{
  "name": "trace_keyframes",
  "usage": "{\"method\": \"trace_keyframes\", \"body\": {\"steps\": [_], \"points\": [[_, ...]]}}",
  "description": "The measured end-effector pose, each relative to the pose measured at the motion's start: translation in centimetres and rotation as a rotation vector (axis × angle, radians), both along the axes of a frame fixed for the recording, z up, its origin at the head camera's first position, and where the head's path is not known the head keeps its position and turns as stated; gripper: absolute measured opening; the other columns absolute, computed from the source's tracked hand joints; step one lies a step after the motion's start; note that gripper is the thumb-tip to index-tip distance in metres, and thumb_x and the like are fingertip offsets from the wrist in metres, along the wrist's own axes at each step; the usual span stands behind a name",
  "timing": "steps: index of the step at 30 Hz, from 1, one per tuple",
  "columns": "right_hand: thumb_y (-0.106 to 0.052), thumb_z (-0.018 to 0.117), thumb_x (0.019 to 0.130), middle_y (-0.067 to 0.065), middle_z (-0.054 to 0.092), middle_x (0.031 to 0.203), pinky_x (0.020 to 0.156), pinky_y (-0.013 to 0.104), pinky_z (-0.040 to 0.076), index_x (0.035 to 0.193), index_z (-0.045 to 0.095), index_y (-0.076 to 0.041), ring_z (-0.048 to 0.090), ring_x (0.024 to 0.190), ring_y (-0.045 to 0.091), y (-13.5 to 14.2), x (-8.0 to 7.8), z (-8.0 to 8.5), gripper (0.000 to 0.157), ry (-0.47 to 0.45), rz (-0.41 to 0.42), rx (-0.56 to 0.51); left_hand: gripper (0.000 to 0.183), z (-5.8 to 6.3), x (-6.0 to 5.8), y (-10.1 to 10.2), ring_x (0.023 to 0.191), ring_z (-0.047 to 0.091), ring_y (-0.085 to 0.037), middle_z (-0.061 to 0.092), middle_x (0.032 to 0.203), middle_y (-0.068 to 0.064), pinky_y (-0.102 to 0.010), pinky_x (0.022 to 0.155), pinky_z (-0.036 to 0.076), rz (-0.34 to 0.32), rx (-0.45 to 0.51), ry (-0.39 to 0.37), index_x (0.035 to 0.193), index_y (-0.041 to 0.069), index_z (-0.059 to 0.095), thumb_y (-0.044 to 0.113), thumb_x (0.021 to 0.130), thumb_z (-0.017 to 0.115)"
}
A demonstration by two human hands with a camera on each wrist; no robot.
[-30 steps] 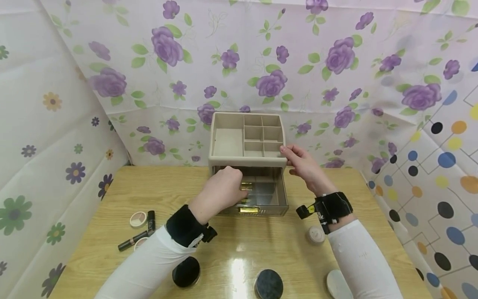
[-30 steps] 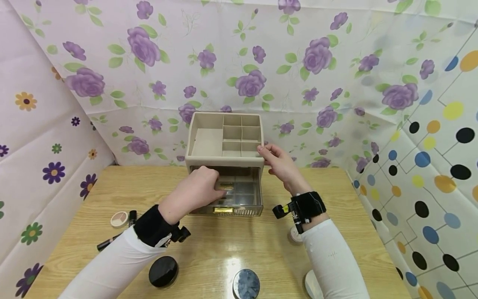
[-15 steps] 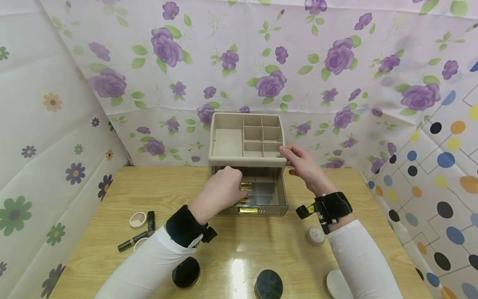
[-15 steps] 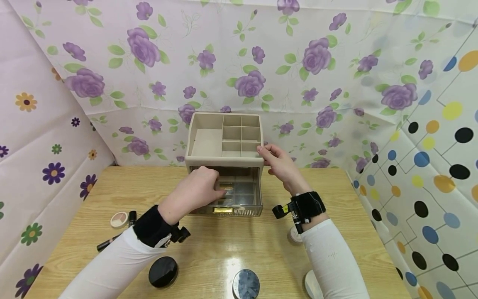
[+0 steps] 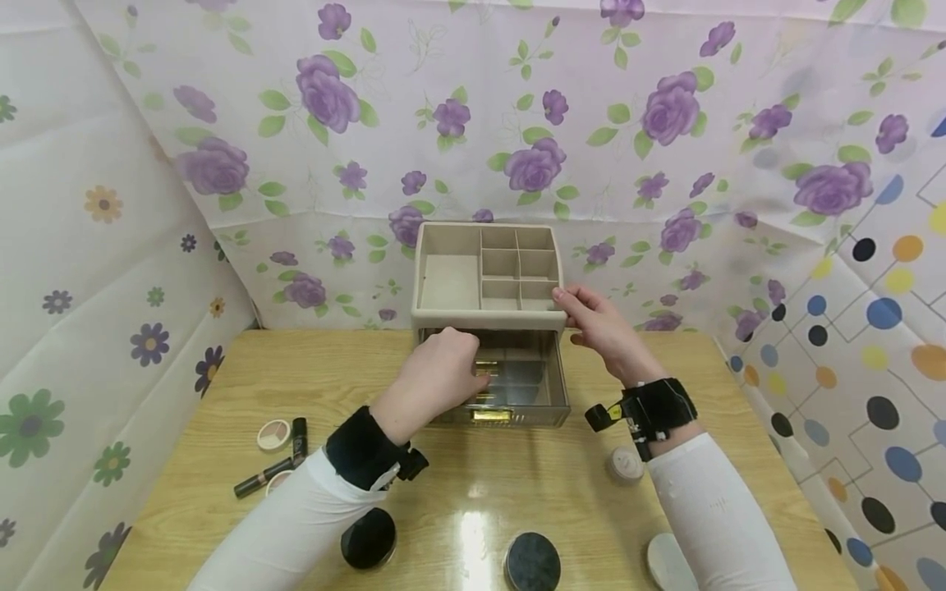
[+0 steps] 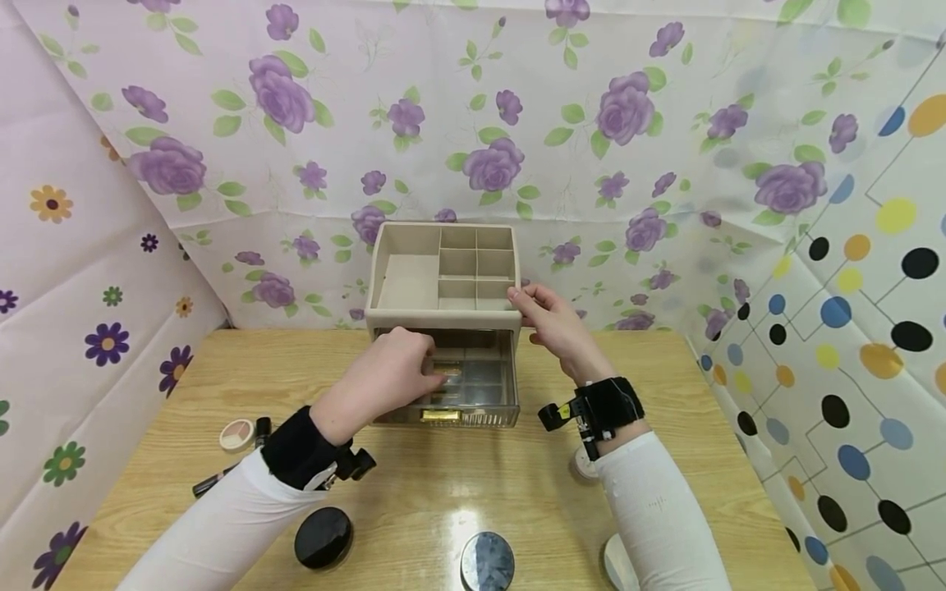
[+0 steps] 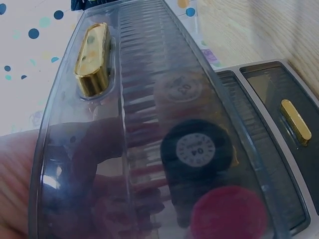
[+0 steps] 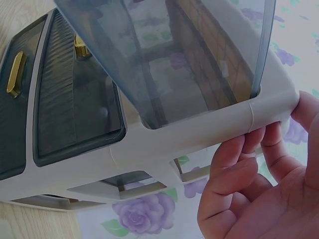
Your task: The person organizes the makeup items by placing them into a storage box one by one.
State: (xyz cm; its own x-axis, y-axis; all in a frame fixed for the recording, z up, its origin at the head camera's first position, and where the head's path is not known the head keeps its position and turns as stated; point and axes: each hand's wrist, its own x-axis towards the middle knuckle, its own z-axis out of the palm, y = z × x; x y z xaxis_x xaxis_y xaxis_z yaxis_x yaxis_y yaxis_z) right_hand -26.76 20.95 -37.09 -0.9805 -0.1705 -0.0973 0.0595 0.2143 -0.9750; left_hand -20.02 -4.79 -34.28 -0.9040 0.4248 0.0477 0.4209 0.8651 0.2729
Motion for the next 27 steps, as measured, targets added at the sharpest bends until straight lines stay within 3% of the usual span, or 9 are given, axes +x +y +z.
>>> {"method": "trace_keyframes", "body": {"steps": [2,5,9,13,16,22,27], "points": [[-0.062,0.06,0.09,-0.002,0.052,0.092,0.07,0.034,0.037,0.111,0.055,-0.014,0.048,0.083,0.015,0.0,0.0,0.0,0.053,-0.001,0.007,-0.002,0.028,0.0,-0.1,-0.1,0.051,0.05,-0.011,0.054,0.062,0.002,-0.027,0.048,0.042,-0.008,0.015,0.008,0.071,0.013,0.059,0.029,0.082,0.079],[-0.063,0.06,0.09,-0.002,0.05,0.09,0.068,0.033,0.037,0.112,0.055,-0.014,0.047,0.081,0.014,0.0,-0.1,0.2,0.054,-0.006,0.019,-0.011,0.023,0.1,-0.3,-0.7,0.059,0.056,-0.012,0.065,0.076,-0.001,-0.029,0.056,0.05,-0.029,0.054,0.015,0.085,0.01,0.068,0.03,0.083,0.079],[-0.062,0.06,0.09,-0.002,0.047,0.089,0.066,0.031,0.037,0.112,0.054,-0.015,0.045,0.079,0.014,0.1,-0.2,0.2,0.052,-0.012,0.029,-0.016,0.036,0.6,-0.4,-1.7,0.068,0.061,-0.009,0.071,0.091,-0.002,-0.033,0.071,0.055,-0.073,0.138,-0.027,0.109,0.007,0.071,0.034,0.085,0.079],[-0.059,0.059,0.092,-0.002,0.047,0.09,0.067,0.031,0.038,0.111,0.055,-0.015,0.045,0.082,0.015,0.0,0.0,-0.1,0.049,-0.019,0.042,-0.021,0.035,1.4,0.0,-3.0,0.06,0.058,-0.006,0.066,0.076,0.006,-0.031,0.066,0.053,-0.15,0.265,-0.102,0.109,0.008,0.071,0.034,0.086,0.078],[-0.058,0.059,0.093,-0.003,0.048,0.09,0.067,0.031,0.039,0.111,0.056,-0.014,0.046,0.081,0.014,0.0,0.1,-0.3,0.047,-0.027,0.05,-0.034,0.026,1.9,0.4,-4.4,0.056,0.056,-0.008,0.063,0.071,0.007,-0.031,0.059,0.052,-0.19,0.359,-0.106,0.104,0.011,0.071,0.031,0.088,0.077],[-0.056,0.06,0.094,-0.003,0.051,0.09,0.065,0.028,0.039,0.11,0.055,-0.015,0.048,0.079,0.011,0.0,-0.1,-0.4,0.045,-0.029,0.049,-0.056,0.008,2.5,0.9,-8.4,0.064,0.058,-0.012,0.064,0.075,0.007,-0.033,0.057,0.052,-0.137,0.463,-0.031,0.092,0.022,0.07,0.029,0.091,0.074],[-0.055,0.058,0.095,-0.003,0.047,0.088,0.066,0.029,0.037,0.109,0.054,-0.015,0.045,0.08,0.013,0.4,-0.3,-0.2,0.042,-0.022,0.053,-0.051,0.006,1.9,0.8,-12.3,0.069,0.057,-0.013,0.064,0.079,0.006,-0.035,0.058,0.05,-0.083,0.473,-0.01,0.094,0.022,0.07,0.028,0.095,0.069]]}}
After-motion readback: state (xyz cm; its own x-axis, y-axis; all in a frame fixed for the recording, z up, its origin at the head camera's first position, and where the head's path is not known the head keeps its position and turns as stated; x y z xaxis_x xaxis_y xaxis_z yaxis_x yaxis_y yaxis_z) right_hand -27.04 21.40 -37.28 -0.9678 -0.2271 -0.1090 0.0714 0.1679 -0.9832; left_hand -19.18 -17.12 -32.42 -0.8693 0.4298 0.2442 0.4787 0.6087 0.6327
